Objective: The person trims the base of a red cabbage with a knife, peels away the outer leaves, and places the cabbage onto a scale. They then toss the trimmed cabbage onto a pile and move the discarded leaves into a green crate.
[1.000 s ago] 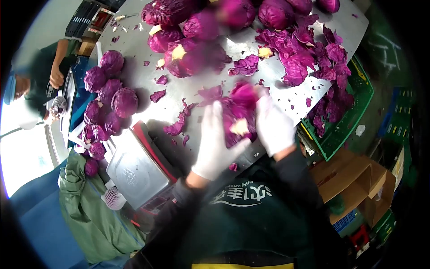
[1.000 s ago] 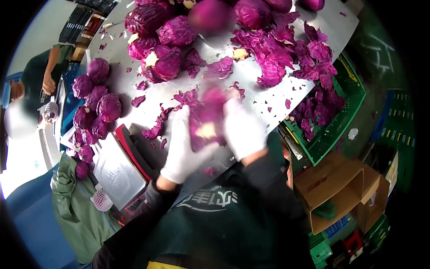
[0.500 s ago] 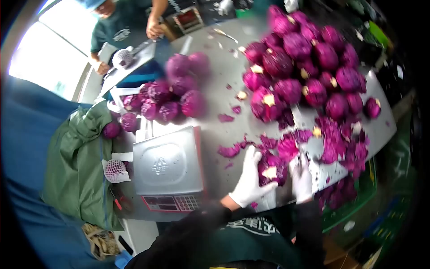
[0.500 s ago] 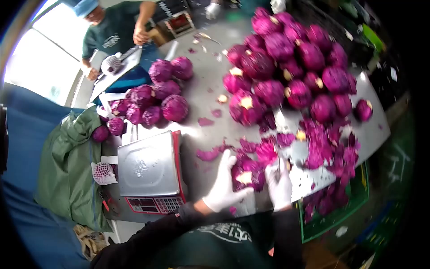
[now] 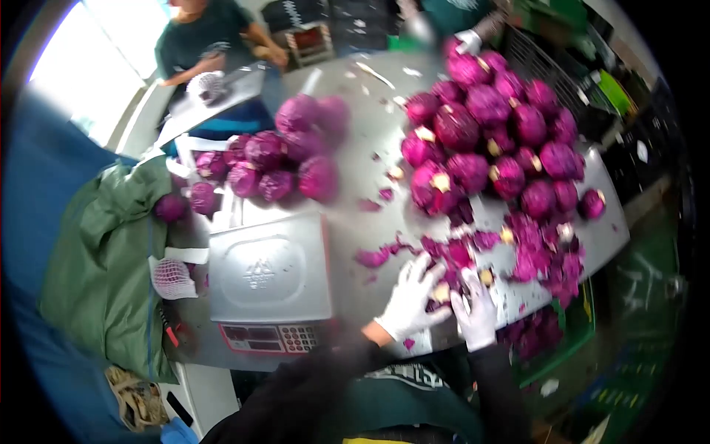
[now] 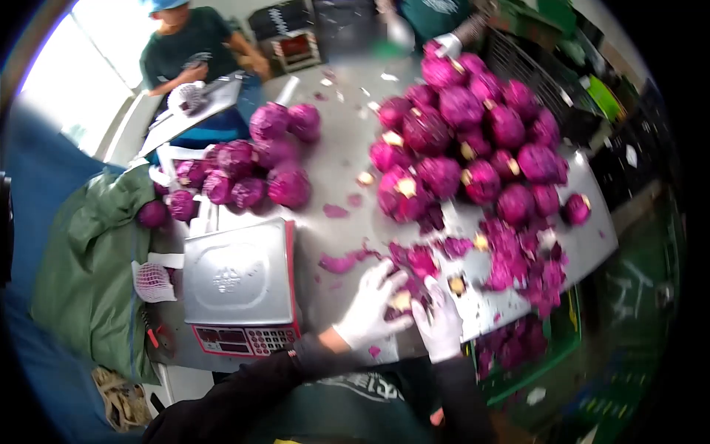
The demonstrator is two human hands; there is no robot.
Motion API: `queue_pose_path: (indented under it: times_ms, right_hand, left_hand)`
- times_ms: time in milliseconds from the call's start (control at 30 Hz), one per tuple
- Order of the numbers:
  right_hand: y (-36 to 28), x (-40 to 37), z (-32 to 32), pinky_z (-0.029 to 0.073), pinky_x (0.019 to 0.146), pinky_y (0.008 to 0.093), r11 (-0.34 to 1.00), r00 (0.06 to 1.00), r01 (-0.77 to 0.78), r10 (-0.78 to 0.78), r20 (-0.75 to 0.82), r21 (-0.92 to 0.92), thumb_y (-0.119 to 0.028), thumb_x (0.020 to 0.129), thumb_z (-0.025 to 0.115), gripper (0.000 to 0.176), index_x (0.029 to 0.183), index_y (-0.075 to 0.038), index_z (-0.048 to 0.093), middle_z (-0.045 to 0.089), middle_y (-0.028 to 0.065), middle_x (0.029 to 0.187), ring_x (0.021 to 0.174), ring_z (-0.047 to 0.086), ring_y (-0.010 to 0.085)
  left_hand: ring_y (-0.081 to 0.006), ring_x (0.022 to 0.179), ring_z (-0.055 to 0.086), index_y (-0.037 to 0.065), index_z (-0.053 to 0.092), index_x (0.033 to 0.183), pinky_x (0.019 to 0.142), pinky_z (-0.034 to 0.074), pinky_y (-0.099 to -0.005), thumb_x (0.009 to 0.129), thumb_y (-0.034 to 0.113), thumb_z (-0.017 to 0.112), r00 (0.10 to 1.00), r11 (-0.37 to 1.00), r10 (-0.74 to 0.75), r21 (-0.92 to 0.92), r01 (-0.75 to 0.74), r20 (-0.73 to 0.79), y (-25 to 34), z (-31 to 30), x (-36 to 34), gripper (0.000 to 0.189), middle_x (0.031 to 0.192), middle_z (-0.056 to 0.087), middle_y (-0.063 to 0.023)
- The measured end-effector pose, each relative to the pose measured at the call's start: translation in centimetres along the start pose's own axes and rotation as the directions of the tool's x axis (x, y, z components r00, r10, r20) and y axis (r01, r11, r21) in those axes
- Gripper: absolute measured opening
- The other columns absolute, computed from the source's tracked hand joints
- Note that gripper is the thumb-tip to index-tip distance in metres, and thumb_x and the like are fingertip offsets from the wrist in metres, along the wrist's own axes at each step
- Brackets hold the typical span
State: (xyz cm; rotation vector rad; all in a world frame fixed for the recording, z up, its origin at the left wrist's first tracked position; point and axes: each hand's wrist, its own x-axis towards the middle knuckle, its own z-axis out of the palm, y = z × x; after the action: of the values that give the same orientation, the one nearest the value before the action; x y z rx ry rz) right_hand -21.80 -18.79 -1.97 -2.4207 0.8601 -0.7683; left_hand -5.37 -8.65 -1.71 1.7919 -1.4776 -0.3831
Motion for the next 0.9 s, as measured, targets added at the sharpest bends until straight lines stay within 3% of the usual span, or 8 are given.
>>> queue_pose_path:
  times_ms: [267, 333, 500, 600, 667, 767, 867, 900]
  right_hand:
    - [-0.5, -1.3, -1.3, 0.052, 0.093, 0.0344, 0.887, 0.894, -0.447, 0.448, 0.017, 0.114, -0.047, 0.086, 0.073, 0.066, 0.130, 0.001, 0.059, 0.066, 0.0178, 0.122, 0.109, 0.066, 0.0274]
    - [-0.1, -2.8, 0.1, 0.053, 0.088, 0.0317, 0.913, 0.921, -0.334, 0.369, -0.123, 0.237, -0.043, 0.087, 0.074, 0.062, 0.130, 0.000, 0.059, 0.068, 0.0154, 0.115, 0.100, 0.067, 0.0215]
    - [-0.6, -3.1, -2.1, 0.047, 0.065, 0.0239, 0.714, 0.790, -0.569, 0.613, 0.029, 0.407, -0.032, 0.086, 0.079, 0.068, 0.137, 0.002, 0.051, 0.057, 0.0002, 0.080, 0.064, 0.052, 0.0095]
    - [-2.0, -2.3, -1.8, 0.051, 0.066, 0.0303, 0.807, 0.845, -0.535, 0.508, 0.169, 0.249, -0.053, 0.082, 0.075, 0.079, 0.144, -0.012, 0.048, 0.060, 0.0058, 0.085, 0.067, 0.057, 0.0168]
    - [-1.4, -1.3, -0.8, 0.051, 0.090, 0.0423, 0.904, 0.891, -0.426, 0.411, 0.194, 0.041, -0.061, 0.080, 0.072, 0.086, 0.147, -0.015, 0.044, 0.056, 0.0149, 0.120, 0.106, 0.061, 0.0356]
    - [0.4, 0.2, -0.8, 0.044, 0.104, 0.0393, 0.846, 0.875, -0.445, 0.340, 0.344, 0.295, -0.061, 0.084, 0.067, 0.079, 0.143, -0.012, 0.049, 0.054, 0.0161, 0.131, 0.124, 0.054, 0.0323]
    - [1.9, 1.1, -1.0, 0.045, 0.104, 0.0388, 0.928, 0.886, -0.337, 0.254, 0.388, 0.162, -0.064, 0.086, 0.062, 0.077, 0.141, -0.012, 0.053, 0.056, 0.0195, 0.135, 0.126, 0.055, 0.0310]
    - [2.6, 0.5, 0.1, 0.053, 0.087, 0.0373, 0.972, 0.982, -0.159, 0.138, 0.130, 0.174, -0.050, 0.083, 0.073, 0.065, 0.133, -0.011, 0.060, 0.067, 0.0113, 0.110, 0.097, 0.066, 0.0280]
  left_hand:
    - [-0.0439, 0.137, 0.030, 0.005, 0.043, 0.141, 0.112, 0.029, -0.0504, 0.069, 0.031, 0.086, 1.000, 0.997, -0.015, 0.073, 0.015, -0.003, 1.1, 0.7, -0.4, 0.088, 0.148, 0.030, -0.0285]
    - [-0.0439, 0.138, 0.030, 0.005, 0.042, 0.142, 0.113, 0.030, -0.0494, 0.070, 0.030, 0.086, 1.000, 0.999, 0.017, 0.051, -0.016, -0.019, 0.9, 1.0, -0.5, 0.088, 0.148, 0.029, -0.0284]
    - [-0.0425, 0.138, 0.031, 0.007, 0.043, 0.140, 0.111, 0.034, -0.0487, 0.070, 0.025, 0.087, 1.000, 1.000, -0.006, 0.026, 0.007, -0.011, 0.7, 0.6, -0.1, 0.084, 0.149, 0.027, -0.0273]
    - [-0.0419, 0.137, 0.033, 0.006, 0.044, 0.139, 0.110, 0.036, -0.0493, 0.070, 0.023, 0.087, 1.000, 0.998, 0.029, 0.064, -0.029, -0.005, 0.8, 1.0, 0.1, 0.083, 0.149, 0.028, -0.0267]
    - [-0.0418, 0.136, 0.035, 0.005, 0.044, 0.139, 0.109, 0.037, -0.0493, 0.070, 0.022, 0.086, 0.997, 0.995, 0.076, 0.068, -0.074, -0.019, 0.2, 1.3, 0.2, 0.082, 0.148, 0.029, -0.0262]
    - [-0.0441, 0.136, 0.033, 0.004, 0.043, 0.140, 0.109, 0.036, -0.0507, 0.070, 0.023, 0.086, 0.998, 1.000, 0.022, 0.014, -0.023, 0.063, -0.3, 0.8, 0.5, 0.084, 0.147, 0.030, -0.0264]
    - [-0.0457, 0.135, 0.032, 0.003, 0.042, 0.141, 0.109, 0.036, -0.0524, 0.069, 0.026, 0.087, 0.994, 0.999, 0.020, 0.036, -0.024, 0.108, -0.4, 0.5, 1.1, 0.088, 0.146, 0.029, -0.0263]
    - [-0.0453, 0.134, 0.033, 0.003, 0.041, 0.141, 0.108, 0.036, -0.0523, 0.069, 0.026, 0.087, 0.992, 0.999, 0.023, 0.045, -0.029, 0.121, -0.4, 0.5, 1.3, 0.088, 0.145, 0.029, -0.0259]
